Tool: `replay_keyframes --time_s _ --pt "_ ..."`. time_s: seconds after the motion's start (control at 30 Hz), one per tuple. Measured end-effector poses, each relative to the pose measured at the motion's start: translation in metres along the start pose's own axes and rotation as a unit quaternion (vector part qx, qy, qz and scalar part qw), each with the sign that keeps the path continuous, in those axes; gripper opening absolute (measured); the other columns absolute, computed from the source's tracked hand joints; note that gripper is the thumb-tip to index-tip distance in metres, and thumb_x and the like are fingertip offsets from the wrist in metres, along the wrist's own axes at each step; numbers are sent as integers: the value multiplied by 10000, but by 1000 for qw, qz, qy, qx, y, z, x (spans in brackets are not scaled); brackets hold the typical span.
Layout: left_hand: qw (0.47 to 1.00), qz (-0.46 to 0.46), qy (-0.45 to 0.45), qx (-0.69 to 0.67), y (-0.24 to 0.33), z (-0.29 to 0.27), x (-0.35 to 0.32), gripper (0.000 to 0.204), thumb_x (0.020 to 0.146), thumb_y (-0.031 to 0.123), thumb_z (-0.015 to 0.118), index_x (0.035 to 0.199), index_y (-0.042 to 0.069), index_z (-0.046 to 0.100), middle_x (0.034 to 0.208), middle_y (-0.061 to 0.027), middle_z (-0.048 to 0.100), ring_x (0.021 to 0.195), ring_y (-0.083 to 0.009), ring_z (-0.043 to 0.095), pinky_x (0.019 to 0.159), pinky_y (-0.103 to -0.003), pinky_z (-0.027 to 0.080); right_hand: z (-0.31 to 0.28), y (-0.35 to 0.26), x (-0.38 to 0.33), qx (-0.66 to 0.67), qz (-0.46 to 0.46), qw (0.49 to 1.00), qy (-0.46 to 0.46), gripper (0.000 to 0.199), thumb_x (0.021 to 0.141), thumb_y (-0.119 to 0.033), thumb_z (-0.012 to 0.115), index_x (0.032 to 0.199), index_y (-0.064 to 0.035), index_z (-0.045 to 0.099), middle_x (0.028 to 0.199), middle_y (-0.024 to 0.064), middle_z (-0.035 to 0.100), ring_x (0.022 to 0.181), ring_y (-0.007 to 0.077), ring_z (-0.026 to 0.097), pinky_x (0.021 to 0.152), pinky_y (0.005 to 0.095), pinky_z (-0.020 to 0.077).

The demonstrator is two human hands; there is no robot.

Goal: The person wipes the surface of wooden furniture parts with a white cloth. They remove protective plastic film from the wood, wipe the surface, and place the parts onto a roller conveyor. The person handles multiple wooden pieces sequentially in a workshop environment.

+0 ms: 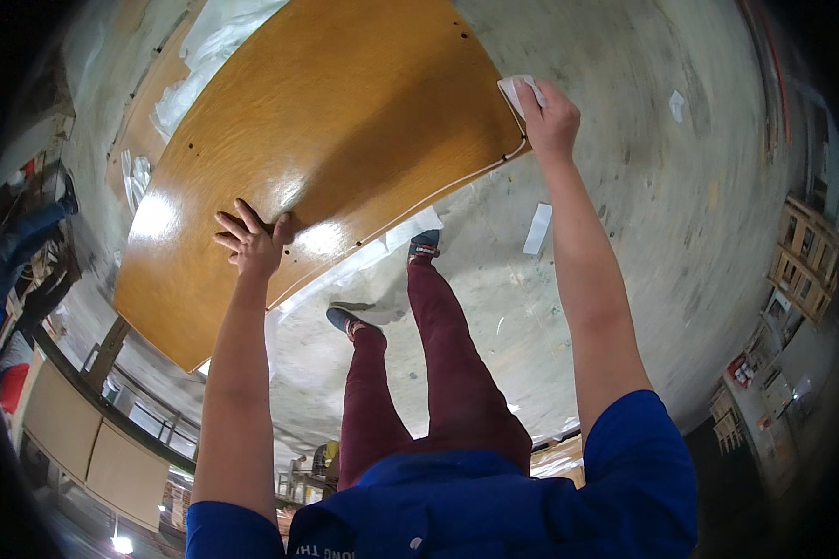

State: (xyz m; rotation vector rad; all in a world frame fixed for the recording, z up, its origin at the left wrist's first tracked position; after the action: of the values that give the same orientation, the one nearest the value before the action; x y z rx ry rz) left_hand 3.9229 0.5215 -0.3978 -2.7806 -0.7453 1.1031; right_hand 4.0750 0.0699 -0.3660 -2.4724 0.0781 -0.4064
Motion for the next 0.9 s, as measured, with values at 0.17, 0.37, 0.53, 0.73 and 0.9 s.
replay_keyframes --time_s 0.17,0.37,0.53,0.73,0.9 --pt "1000 7 -4 -7 5 -6 -4 977 784 748 362 1447 192 -92 1471 -244 -154 1315 -549 -37 946 -683 283 26 -9 34 -3 -7 1000 -26 250 806 -308 652 747 -65 633 669 126 616 600 309 598 524 378 460" --pt "1000 7 11 -1 2 -8 -5 995 771 753 379 1452 178 -62 1471 -260 -122 1313 -554 -14 924 -684 307 47 -23 60 15 -30 999 -23 251 803 -328 650 755 -82 639 671 121 619 589 316 591 518 383 455" --pt "1000 11 9 25 7 -10 -4 988 775 752 365 1454 163 -44 1471 -267 -110 1311 -558 6 916 -676 326 56 -20 72 4 -49 998 -42 265 807 -339 646 750 -81 630 661 119 613 580 320 586 517 390 453" --pt "998 7 10 54 6 -11 -4 977 785 743 356 1456 145 -27 1470 -269 -111 1309 -562 15 918 -658 339 76 -36 100 1 -49 997 -59 273 812 -347 637 741 -83 633 659 125 614 583 319 588 518 390 453" --pt "997 2 -3 75 5 -13 -3 976 786 743 357 1457 135 -8 1469 -270 -118 1309 -563 10 928 -645 341 100 -57 134 39 -81 996 -18 269 812 -357 625 786 -92 661 684 119 635 600 320 601 530 385 465"
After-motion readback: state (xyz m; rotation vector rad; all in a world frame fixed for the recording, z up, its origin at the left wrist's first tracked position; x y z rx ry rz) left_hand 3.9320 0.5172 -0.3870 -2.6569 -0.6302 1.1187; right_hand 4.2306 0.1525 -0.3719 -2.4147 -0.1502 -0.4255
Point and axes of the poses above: each hand's wrist, its own x-axis towards the middle knuckle, its own z-axis out of the palm, y = z × x, the point moved 3 cm from there along x, towards the middle knuckle
